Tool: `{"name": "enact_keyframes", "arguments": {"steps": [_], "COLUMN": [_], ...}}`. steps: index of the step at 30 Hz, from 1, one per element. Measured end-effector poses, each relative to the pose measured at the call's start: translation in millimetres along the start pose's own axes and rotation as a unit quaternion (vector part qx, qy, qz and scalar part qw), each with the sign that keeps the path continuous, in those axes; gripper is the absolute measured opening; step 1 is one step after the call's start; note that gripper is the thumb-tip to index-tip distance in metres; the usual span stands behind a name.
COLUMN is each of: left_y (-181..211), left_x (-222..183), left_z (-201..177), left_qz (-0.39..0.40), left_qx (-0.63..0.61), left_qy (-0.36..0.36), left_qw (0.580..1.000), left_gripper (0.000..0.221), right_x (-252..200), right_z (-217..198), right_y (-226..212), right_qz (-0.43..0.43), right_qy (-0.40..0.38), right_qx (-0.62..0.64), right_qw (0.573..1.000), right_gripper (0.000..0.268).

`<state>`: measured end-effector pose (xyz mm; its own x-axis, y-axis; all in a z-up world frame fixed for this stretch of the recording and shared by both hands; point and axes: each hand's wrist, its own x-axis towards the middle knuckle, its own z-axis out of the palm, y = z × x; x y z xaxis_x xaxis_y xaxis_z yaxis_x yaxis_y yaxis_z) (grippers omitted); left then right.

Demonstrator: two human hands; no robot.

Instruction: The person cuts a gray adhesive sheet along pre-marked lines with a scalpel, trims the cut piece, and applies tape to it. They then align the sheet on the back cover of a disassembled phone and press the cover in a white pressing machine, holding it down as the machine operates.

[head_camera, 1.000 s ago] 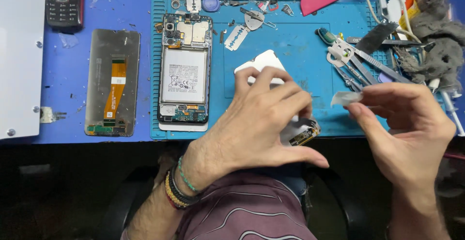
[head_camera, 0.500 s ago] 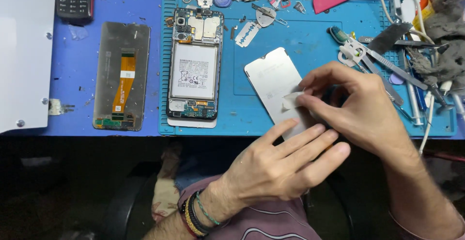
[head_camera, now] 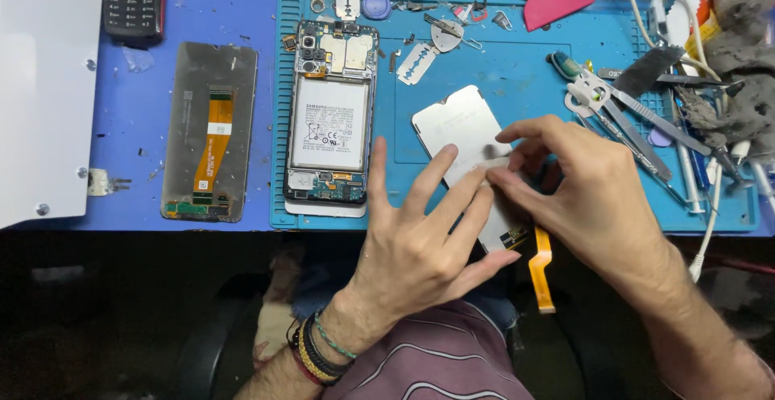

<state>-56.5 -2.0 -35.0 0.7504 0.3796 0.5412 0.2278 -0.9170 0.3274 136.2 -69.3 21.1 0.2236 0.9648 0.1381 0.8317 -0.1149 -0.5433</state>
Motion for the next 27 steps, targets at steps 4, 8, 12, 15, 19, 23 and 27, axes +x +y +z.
{"name": "enact_keyframes", "arguments": {"steps": [4,8,12,15,19,23,27], "left_y": [-5,-8,-8,-6,-9,-13,-12], "left_x": [-5,-6,-5,2,6,-2,2], "left_z": [4,5,7,4,4,13,12], "left_qz": [0.025,0.048,0.054,0.039,0.058,0.108,0.118], "left_qx": [0.022,0.038,0.033,0.019,0.046,0.116,0.151], "left_qy": [0.009,0.020,0.021,0.021,-0.020,-0.036,-0.033], "left_qw": [0.999,0.998,0.998,0.999,0.997,0.987,0.981], "left_gripper": [0.059,0.054,0.051,0.057,0.081,0.084,0.081], "right_x": [-5,-9,-21,-23,-30,-45,-50], "right_z": [7,10,13,6,3,6,10], "right_y": [-3,-1,4,-3,-3,24,32], "right_qz": [0.019,0.019,-0.001,-0.042,-0.106,-0.090,-0.127], "right_qy": [0.045,0.073,0.104,0.131,0.141,0.126,0.114], "right_qx": [-0.037,-0.055,-0.052,-0.055,-0.020,-0.008,-0.021], "right_qw": [0.998,0.996,0.993,0.989,0.984,0.988,0.985], "right_gripper": [0.032,0.029,0.025,0.027,0.032,0.032,0.038]}}
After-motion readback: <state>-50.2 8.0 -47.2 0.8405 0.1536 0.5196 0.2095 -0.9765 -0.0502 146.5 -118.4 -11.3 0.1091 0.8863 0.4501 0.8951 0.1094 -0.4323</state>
